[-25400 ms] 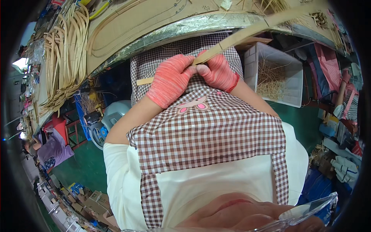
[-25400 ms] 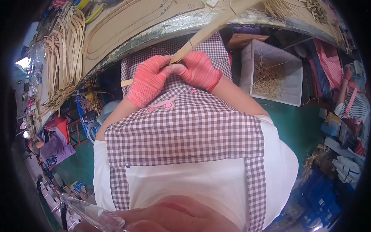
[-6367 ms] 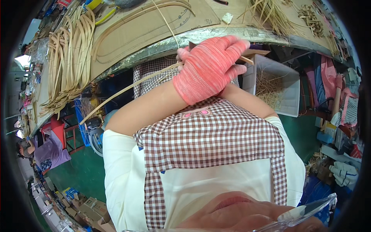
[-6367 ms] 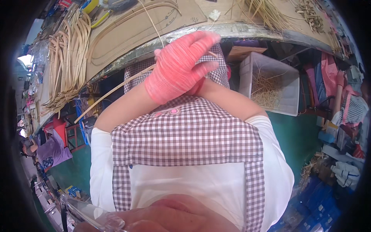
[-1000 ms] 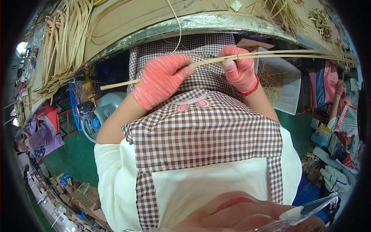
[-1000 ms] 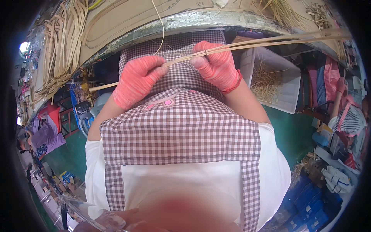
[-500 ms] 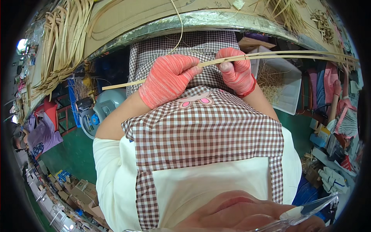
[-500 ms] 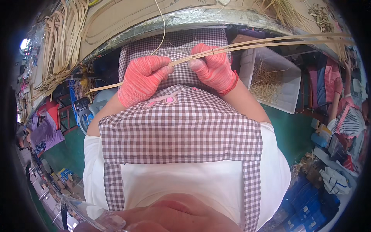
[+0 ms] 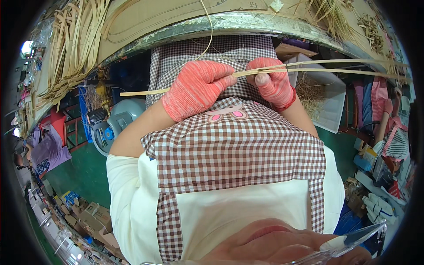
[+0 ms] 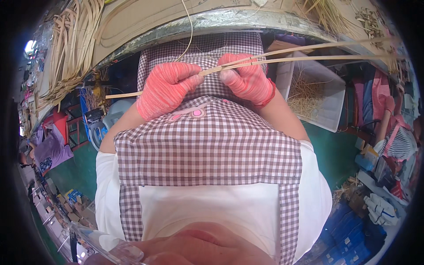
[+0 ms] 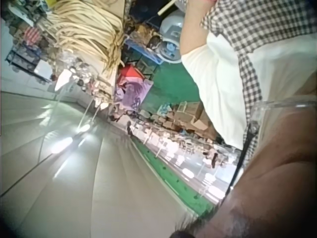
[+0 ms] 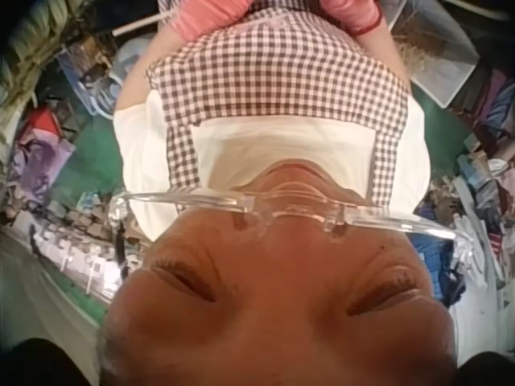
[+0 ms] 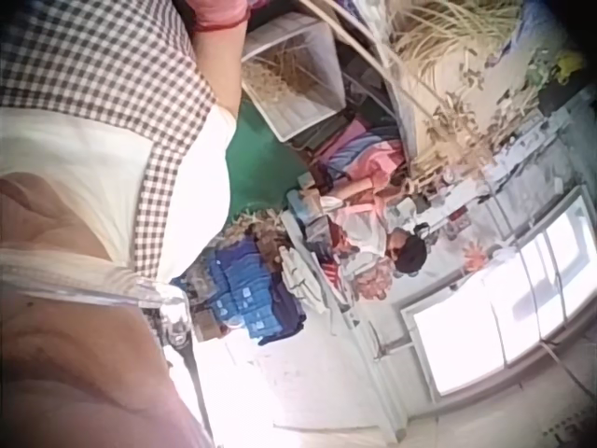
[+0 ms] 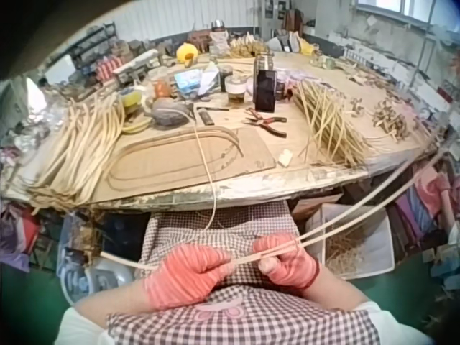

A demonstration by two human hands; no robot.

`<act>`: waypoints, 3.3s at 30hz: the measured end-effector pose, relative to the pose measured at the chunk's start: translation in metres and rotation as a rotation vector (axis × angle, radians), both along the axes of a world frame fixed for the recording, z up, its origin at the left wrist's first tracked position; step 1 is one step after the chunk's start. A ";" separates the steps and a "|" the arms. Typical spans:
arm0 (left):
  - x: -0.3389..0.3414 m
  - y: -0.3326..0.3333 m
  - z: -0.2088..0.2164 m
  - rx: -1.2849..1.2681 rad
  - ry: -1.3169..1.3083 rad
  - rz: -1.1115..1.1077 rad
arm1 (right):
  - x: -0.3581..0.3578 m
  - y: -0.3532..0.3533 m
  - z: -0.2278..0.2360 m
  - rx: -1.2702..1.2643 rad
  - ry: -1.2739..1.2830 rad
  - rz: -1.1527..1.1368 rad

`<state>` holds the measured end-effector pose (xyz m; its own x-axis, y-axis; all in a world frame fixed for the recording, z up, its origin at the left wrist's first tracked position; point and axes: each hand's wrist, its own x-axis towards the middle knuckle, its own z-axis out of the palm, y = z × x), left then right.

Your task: The person splits, trims, and splices bamboo strips using a small blade and by hand.

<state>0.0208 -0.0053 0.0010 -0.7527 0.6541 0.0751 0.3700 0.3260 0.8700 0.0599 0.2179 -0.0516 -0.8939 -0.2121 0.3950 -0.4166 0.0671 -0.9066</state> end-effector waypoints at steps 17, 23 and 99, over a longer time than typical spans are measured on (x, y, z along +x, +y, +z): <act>-0.015 -0.011 -0.001 -0.267 0.263 -0.030 | -0.005 0.021 -0.001 -0.036 0.085 -0.194; -0.008 -0.008 0.000 -0.174 0.082 -0.020 | -0.003 0.015 -0.003 0.058 0.220 -0.163; -0.104 -0.121 -0.056 0.439 -0.976 0.142 | -0.089 -0.049 -0.018 -0.321 -0.750 -0.101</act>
